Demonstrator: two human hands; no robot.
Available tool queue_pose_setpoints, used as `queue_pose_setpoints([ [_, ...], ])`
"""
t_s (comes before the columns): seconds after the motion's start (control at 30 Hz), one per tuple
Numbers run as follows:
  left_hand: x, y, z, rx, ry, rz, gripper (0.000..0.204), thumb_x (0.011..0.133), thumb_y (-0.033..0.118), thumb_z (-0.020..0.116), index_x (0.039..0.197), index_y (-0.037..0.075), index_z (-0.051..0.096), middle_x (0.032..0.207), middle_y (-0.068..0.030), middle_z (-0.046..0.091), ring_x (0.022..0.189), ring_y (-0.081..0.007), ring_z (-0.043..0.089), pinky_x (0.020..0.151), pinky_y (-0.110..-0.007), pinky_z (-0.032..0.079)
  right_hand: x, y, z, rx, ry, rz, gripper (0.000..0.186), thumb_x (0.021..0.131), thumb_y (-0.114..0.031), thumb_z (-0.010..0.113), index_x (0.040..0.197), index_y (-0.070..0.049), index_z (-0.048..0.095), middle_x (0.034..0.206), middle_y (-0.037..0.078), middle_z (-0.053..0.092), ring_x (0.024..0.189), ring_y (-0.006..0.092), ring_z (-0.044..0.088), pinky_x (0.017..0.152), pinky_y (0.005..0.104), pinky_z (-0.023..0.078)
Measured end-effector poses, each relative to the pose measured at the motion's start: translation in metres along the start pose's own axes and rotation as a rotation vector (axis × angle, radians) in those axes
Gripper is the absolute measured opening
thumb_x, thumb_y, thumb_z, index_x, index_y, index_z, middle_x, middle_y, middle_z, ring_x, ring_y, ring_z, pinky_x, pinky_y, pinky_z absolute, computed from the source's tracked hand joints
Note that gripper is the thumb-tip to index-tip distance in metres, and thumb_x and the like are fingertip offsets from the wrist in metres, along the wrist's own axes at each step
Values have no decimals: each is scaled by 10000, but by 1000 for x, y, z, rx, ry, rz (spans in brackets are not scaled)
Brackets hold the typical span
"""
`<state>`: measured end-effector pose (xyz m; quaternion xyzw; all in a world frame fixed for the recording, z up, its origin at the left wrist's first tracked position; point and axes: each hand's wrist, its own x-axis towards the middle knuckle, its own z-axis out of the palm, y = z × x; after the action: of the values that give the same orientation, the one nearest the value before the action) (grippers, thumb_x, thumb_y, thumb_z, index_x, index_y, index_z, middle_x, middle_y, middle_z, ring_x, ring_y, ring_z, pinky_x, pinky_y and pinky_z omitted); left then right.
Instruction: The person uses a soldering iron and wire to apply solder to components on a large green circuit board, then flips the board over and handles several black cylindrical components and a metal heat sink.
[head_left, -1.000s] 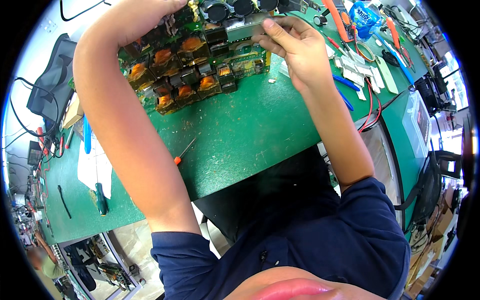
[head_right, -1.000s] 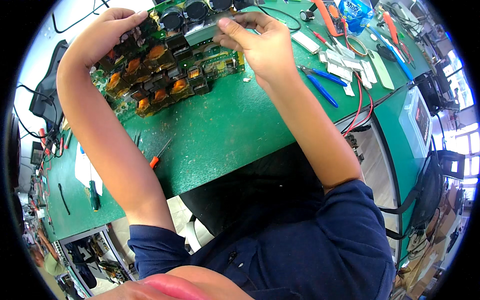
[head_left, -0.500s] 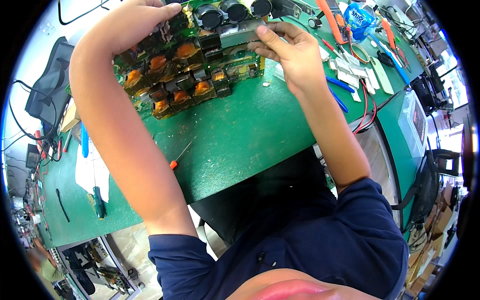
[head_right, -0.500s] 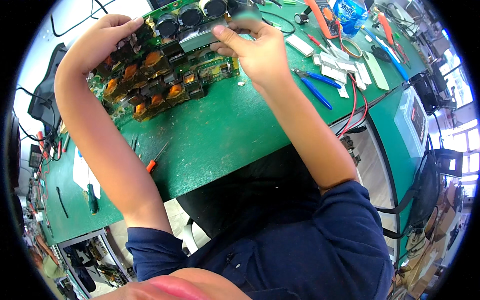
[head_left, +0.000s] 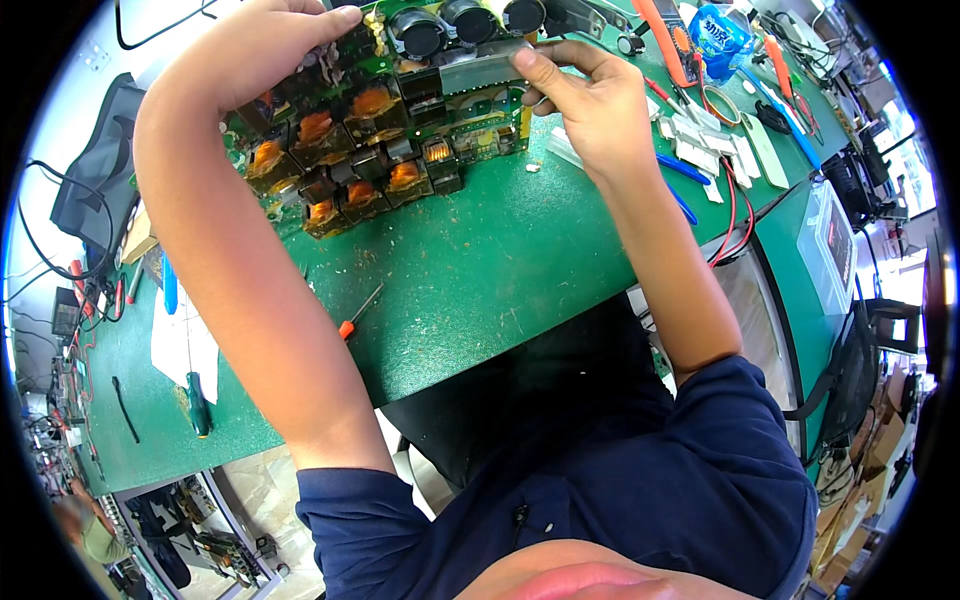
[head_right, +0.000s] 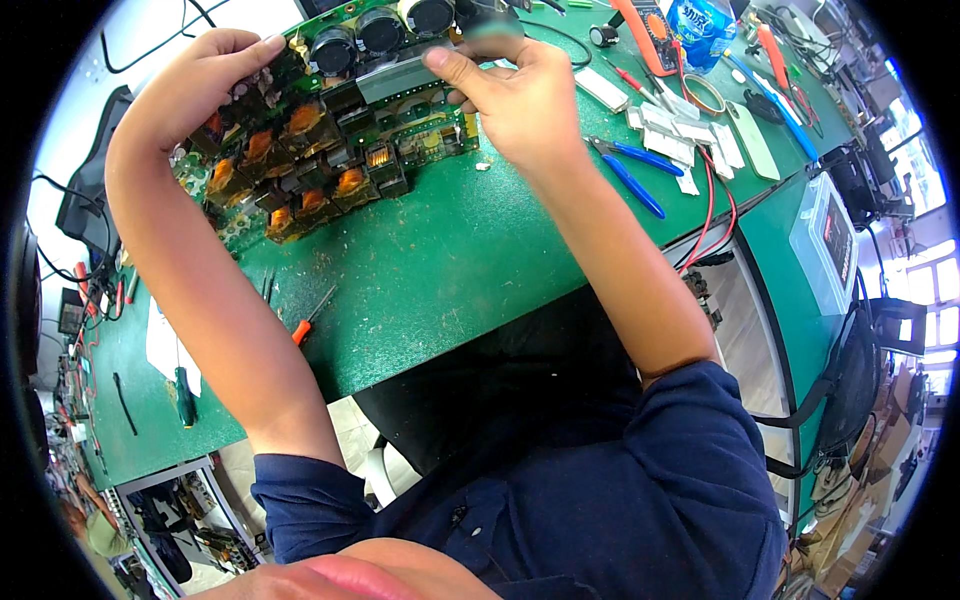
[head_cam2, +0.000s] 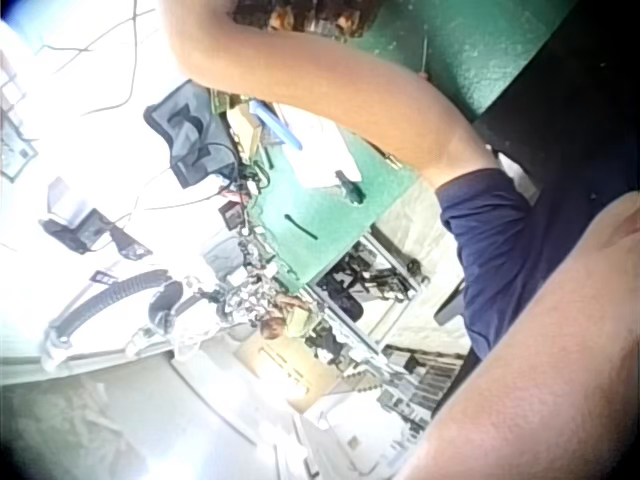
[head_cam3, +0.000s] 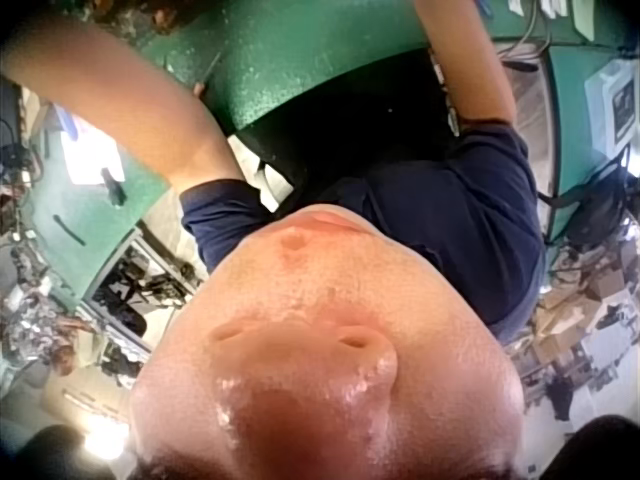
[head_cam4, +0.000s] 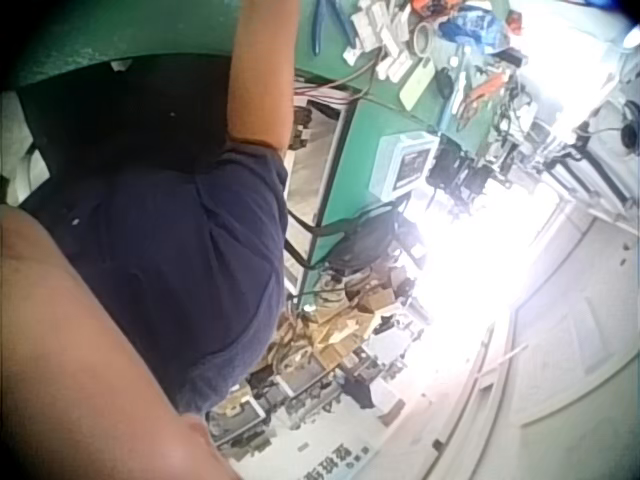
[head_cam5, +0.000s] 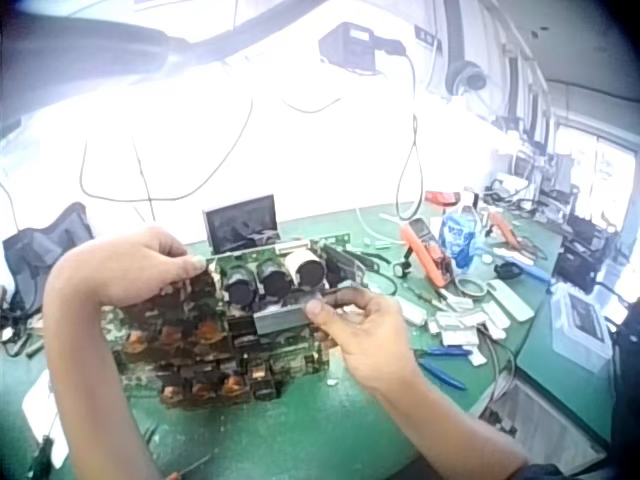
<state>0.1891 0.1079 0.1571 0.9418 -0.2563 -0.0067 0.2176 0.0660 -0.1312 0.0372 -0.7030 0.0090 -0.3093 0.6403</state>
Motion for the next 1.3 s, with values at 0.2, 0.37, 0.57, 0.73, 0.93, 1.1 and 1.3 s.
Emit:
queue_pose_setpoints([
  [0.2,-8,10,-1,26,16,-39,593,876,571,625,1214,84,638,1019,-53,671,912,-138,607,724,-302,483,8,4,-5,-97,11,-105,390,798,-316,829,885,47,713,770,77,697,724,119,640,693,265,522],
  [0.37,-5,8,2,35,15,-42,605,873,587,622,1218,90,638,1033,-62,669,942,-153,604,739,-319,481,11,11,-10,-281,40,-221,525,806,-372,814,1073,48,650,988,119,691,918,180,645,868,316,501],
  [0.57,-3,0,2,54,74,6,621,870,589,625,1232,84,637,1028,-60,670,908,-152,609,720,-307,486,25,20,-16,-211,-149,-166,639,835,-414,780,1162,97,580,1110,157,659,1056,206,623,964,332,473],
  [0.73,-4,8,-1,68,1,-17,610,879,581,614,1222,78,644,1019,-59,678,896,-149,622,707,-299,491,26,13,-19,-129,-262,-105,657,847,-422,767,1141,132,572,1069,169,669,1051,191,630,946,305,487],
  [0.93,-10,14,-4,-87,-12,35,644,850,547,657,1222,22,627,1032,-93,678,941,-182,635,800,-314,497,23,5,-13,-230,-238,-80,619,861,-419,754,1117,121,592,1044,160,677,992,183,647,913,288,496],
  [1.1,-44,110,-13,116,-153,-56,559,789,465,733,999,-50,672,853,-167,698,795,-234,661,742,-335,501,17,12,-14,-113,-194,-114,585,863,-423,752,1088,99,615,1014,144,680,955,173,650,885,298,501],
  [1.3,-54,104,15,248,63,263,612,611,367,853,1002,-49,633,902,-204,661,879,-320,640,777,-374,492,11,11,-11,-22,-224,-108,530,866,-368,763,1099,84,615,1011,132,681,962,165,639,877,300,501],
])
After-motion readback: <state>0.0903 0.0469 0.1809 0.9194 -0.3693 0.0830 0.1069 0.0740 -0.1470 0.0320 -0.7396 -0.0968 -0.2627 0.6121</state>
